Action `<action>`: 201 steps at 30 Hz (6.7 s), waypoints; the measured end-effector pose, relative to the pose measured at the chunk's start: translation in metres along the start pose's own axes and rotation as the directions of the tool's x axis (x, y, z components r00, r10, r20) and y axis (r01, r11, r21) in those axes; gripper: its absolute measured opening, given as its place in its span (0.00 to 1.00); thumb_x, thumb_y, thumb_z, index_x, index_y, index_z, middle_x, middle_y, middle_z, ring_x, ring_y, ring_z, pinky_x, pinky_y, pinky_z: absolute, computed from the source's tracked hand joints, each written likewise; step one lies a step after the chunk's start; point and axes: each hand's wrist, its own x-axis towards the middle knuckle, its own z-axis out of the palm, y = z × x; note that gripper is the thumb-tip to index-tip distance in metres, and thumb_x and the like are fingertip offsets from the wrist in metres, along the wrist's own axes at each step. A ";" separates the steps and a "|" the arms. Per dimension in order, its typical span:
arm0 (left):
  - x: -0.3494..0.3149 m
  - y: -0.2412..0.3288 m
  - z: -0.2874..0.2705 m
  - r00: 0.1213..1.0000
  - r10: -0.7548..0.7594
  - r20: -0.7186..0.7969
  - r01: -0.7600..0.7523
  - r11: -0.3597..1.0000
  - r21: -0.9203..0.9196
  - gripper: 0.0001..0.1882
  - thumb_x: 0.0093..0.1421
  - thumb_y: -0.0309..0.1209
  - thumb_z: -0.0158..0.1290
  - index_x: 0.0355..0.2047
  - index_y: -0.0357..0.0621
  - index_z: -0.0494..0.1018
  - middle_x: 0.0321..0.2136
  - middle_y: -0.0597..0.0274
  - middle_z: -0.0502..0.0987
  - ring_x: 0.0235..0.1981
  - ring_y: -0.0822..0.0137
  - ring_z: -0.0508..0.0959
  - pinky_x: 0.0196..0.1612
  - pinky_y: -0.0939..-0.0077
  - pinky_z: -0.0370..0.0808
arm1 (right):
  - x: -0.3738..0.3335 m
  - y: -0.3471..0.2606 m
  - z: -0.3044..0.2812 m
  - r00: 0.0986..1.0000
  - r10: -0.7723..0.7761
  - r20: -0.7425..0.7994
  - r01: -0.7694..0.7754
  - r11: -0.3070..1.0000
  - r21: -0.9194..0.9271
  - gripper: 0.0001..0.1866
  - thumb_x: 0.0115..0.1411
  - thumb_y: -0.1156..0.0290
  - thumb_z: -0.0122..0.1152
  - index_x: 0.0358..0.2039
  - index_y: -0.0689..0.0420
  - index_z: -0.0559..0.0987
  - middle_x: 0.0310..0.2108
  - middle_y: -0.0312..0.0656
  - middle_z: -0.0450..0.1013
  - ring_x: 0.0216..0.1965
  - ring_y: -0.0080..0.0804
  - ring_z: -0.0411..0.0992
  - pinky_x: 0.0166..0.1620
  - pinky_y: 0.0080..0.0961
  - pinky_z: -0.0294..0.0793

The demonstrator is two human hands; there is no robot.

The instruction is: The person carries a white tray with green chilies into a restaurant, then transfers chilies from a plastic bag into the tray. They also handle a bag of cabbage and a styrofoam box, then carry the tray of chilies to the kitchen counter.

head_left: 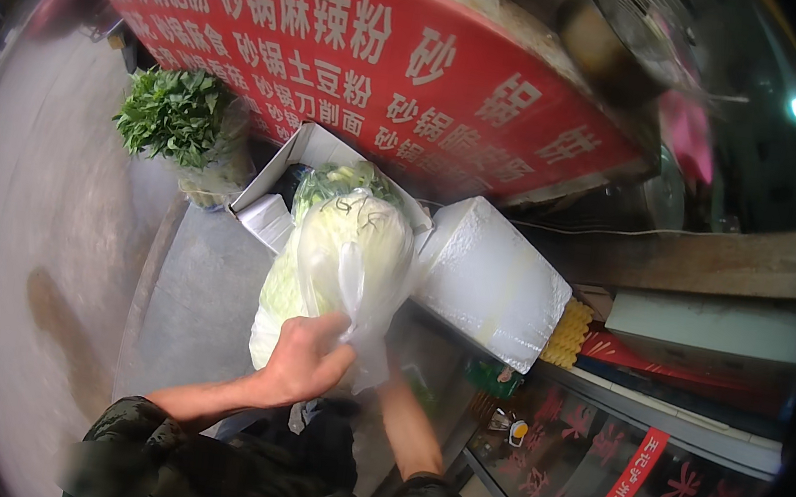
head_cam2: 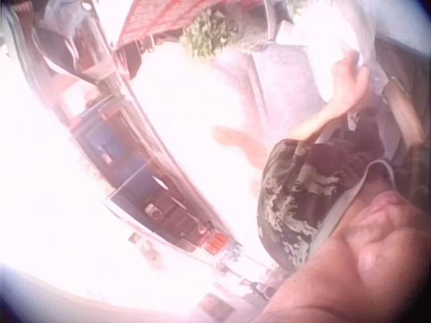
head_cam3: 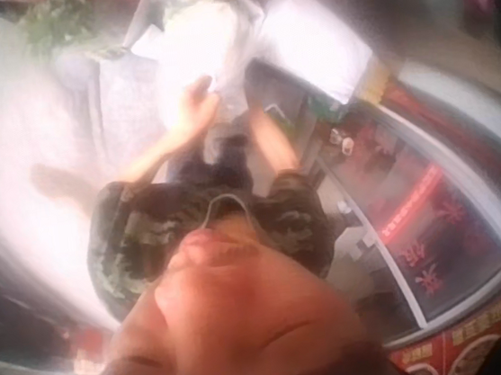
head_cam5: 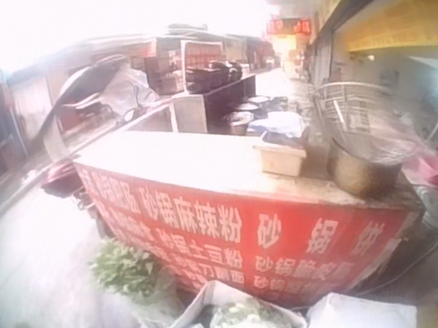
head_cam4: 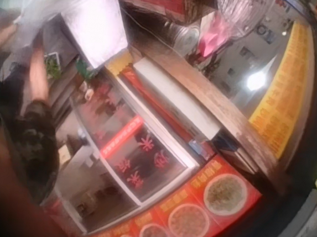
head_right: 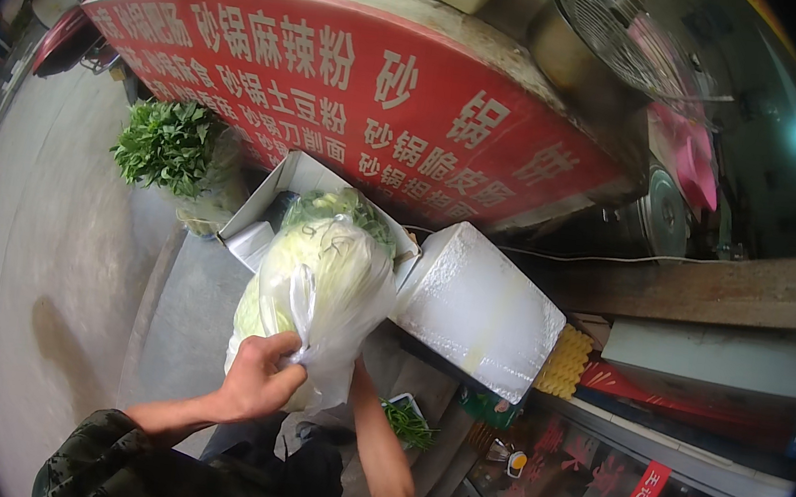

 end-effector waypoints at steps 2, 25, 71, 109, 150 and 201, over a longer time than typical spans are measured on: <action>0.010 -0.006 -0.009 0.999 0.011 0.051 -0.013 0.999 0.039 0.08 0.48 0.25 0.50 0.27 0.32 0.69 0.14 0.42 0.69 0.14 0.47 0.71 0.20 0.61 0.67 | 0.039 -0.022 0.028 1.000 -0.013 0.022 0.013 1.000 0.008 0.20 0.64 0.59 0.47 0.52 0.57 0.68 0.45 0.43 0.71 0.41 0.34 0.72 0.40 0.31 0.74; -0.128 -0.053 -0.071 0.869 -0.467 -0.166 0.409 0.865 -0.290 0.03 0.47 0.20 0.49 0.24 0.32 0.69 0.19 0.67 0.68 0.23 0.78 0.66 0.25 0.79 0.62 | -0.079 0.063 0.064 0.881 0.333 0.335 -0.159 0.877 -0.453 0.19 0.64 0.62 0.46 0.51 0.60 0.70 0.46 0.41 0.71 0.43 0.29 0.70 0.42 0.29 0.73; 0.097 -0.390 -0.394 0.915 -0.346 -0.210 0.392 0.885 0.250 0.04 0.42 0.24 0.50 0.21 0.35 0.71 0.09 0.48 0.62 0.09 0.56 0.65 0.17 0.66 0.62 | 0.260 0.110 0.440 0.970 -0.122 -0.212 -0.016 0.833 -0.553 0.16 0.62 0.69 0.44 0.45 0.64 0.74 0.43 0.53 0.74 0.48 0.40 0.71 0.49 0.32 0.67; 0.158 -0.656 -0.306 0.998 -0.055 -0.022 0.059 0.881 0.469 0.09 0.48 0.32 0.52 0.27 0.40 0.73 0.16 0.45 0.73 0.20 0.44 0.75 0.27 0.52 0.71 | 0.497 0.099 0.428 0.924 0.111 -0.366 -0.026 0.973 0.228 0.08 0.56 0.72 0.49 0.36 0.59 0.73 0.31 0.41 0.70 0.32 0.33 0.69 0.36 0.31 0.73; -0.190 -0.050 0.261 0.391 -0.035 0.920 -0.449 0.865 0.224 0.10 0.49 0.26 0.51 0.28 0.30 0.74 0.20 0.42 0.74 0.22 0.58 0.77 0.28 0.68 0.72 | -0.292 0.346 -0.054 0.774 0.176 -0.609 0.504 0.411 0.760 0.27 0.63 0.54 0.47 0.59 0.50 0.61 0.51 0.48 0.68 0.44 0.40 0.73 0.39 0.38 0.76; 0.135 -0.244 0.997 0.314 0.103 0.944 -0.942 -0.090 0.324 0.17 0.54 0.37 0.53 0.43 0.49 0.71 0.41 0.54 0.73 0.47 0.50 0.70 0.48 0.56 0.67 | -0.021 0.175 -0.618 0.547 0.205 -0.812 0.640 0.523 0.563 0.29 0.63 0.59 0.49 0.62 0.57 0.59 0.57 0.52 0.63 0.58 0.39 0.62 0.52 0.30 0.66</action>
